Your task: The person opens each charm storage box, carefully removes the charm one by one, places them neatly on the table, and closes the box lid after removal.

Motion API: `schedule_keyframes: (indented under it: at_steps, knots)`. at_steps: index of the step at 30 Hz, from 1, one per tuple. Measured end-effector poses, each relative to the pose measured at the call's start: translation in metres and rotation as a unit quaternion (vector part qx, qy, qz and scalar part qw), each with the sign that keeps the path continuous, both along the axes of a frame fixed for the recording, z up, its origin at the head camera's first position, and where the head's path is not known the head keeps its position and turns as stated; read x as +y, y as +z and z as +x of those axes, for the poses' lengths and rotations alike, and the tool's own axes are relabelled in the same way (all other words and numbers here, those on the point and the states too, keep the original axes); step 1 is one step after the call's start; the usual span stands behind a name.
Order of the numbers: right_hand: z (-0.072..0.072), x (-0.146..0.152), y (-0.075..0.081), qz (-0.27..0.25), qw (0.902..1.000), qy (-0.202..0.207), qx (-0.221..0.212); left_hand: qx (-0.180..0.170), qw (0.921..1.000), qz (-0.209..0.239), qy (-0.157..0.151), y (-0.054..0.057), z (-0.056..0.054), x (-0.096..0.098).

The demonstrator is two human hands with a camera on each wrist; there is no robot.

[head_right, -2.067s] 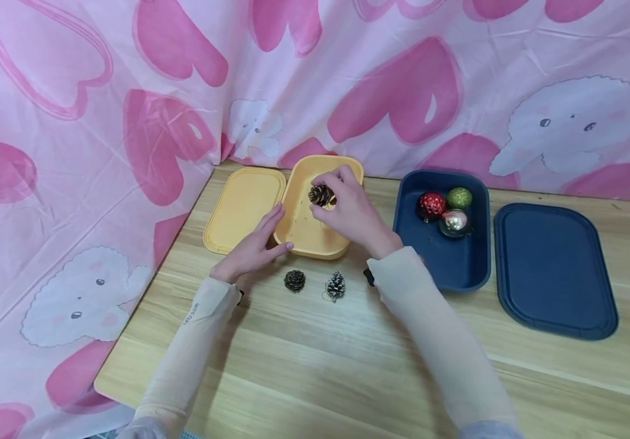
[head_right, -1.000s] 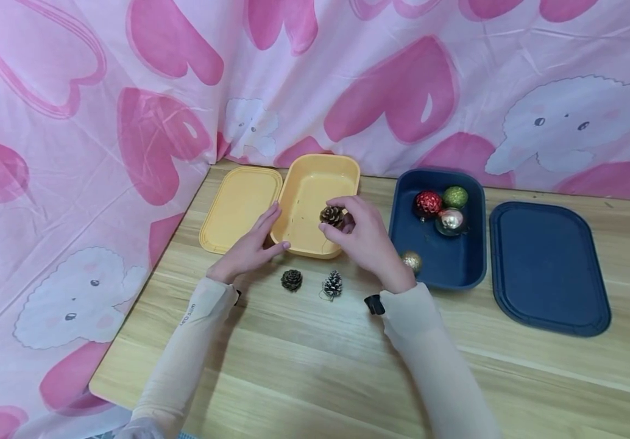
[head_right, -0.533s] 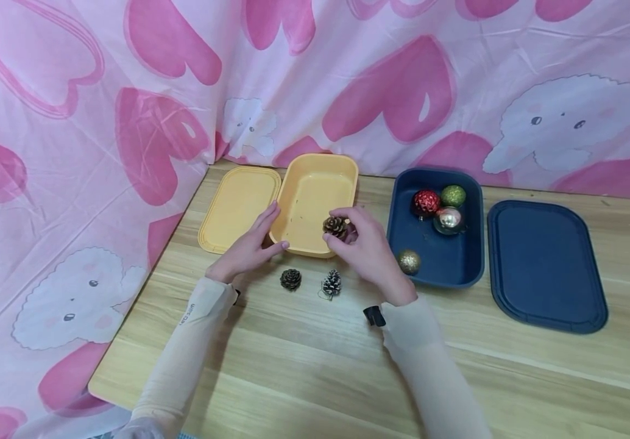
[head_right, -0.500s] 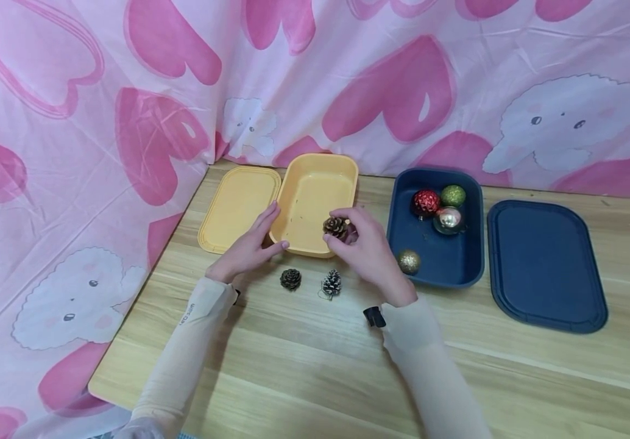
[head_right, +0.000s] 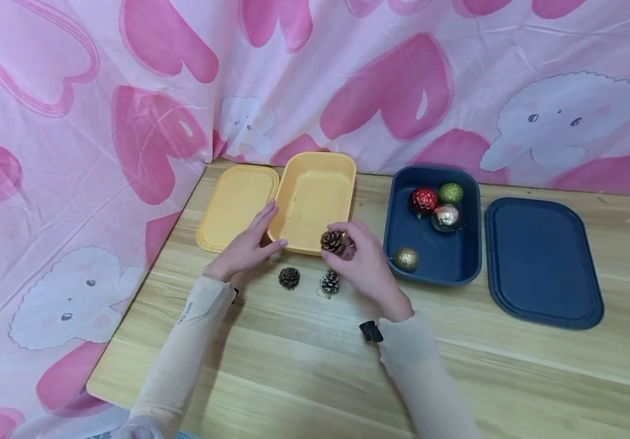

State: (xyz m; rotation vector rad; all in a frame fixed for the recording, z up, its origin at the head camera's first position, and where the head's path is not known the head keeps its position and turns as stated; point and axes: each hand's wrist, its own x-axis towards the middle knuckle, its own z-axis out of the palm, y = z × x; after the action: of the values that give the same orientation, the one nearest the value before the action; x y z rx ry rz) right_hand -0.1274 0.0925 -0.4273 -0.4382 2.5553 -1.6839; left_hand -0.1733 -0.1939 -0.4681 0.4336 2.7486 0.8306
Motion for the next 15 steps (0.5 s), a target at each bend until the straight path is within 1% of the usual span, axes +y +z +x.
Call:
schedule_keyframes:
  at_steps: [4, 7, 11, 15]
  knots:
    - [0.006, 0.001, -0.005, 0.003, 0.9999, -0.002, -0.013, 0.003, 0.9999, -0.010, -0.002, 0.001, 0.000, 0.000]
    - [0.011, 0.001, -0.008, 0.005, 0.9999, -0.007, -0.006, 0.000, 0.9999, -0.011, -0.001, 0.001, 0.000, 0.000]
    - [0.017, 0.002, -0.012, 0.006, 0.9996, -0.025, 0.009, -0.006, 0.9999, -0.008, 0.002, 0.002, 0.000, 0.001]
    - [0.025, 0.003, -0.015, 0.004, 0.9990, -0.044, 0.008, -0.007, 0.9999, -0.006, 0.007, 0.001, 0.000, -0.001]
